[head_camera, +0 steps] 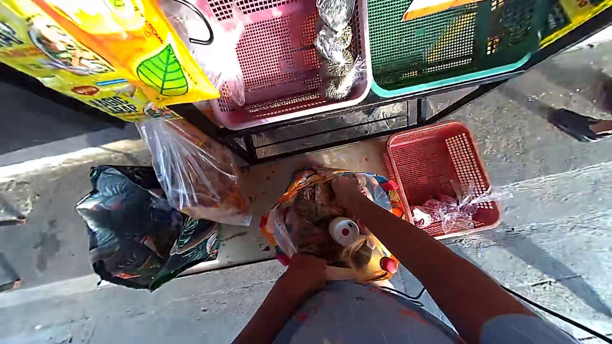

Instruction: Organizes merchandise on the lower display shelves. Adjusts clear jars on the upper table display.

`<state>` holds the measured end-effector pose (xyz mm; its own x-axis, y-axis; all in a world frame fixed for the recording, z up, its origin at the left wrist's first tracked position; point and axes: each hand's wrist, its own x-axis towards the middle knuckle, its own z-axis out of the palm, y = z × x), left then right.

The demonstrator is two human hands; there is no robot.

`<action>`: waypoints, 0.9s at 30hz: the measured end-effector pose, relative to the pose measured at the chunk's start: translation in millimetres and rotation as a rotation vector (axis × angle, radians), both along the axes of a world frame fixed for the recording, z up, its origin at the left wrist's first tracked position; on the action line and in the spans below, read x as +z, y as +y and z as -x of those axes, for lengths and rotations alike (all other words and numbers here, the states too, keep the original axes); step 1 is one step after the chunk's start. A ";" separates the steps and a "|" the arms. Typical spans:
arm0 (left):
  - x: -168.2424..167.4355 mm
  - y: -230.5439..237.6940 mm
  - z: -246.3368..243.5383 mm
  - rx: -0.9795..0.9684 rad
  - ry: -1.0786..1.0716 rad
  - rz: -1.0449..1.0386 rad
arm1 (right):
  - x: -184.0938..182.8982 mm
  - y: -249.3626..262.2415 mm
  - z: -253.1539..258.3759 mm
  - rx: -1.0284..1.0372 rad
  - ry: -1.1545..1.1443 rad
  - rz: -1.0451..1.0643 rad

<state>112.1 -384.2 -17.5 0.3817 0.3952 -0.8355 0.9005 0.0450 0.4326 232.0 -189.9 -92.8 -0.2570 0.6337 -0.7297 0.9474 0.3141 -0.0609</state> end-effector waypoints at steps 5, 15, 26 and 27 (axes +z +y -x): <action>-14.2 38.4 5.6 0.231 -0.018 -0.238 | -14.2 -13.1 -19.0 0.052 0.146 -0.115; -12.0 52.9 2.0 0.211 -0.117 -0.341 | 140.5 -1.1 -52.7 0.041 0.553 -0.094; -12.5 38.0 20.4 0.325 -0.281 -0.502 | 200.3 164.2 62.3 0.634 0.868 -0.689; -13.8 34.7 23.4 0.354 -0.303 -0.548 | 188.2 175.1 70.1 0.673 0.796 -0.681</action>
<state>88.7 -349.5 -31.4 0.3367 0.8703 -0.3594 0.7087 0.0171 0.7053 161.9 -14.8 95.3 -0.8970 0.3926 0.2031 0.3603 0.9156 -0.1785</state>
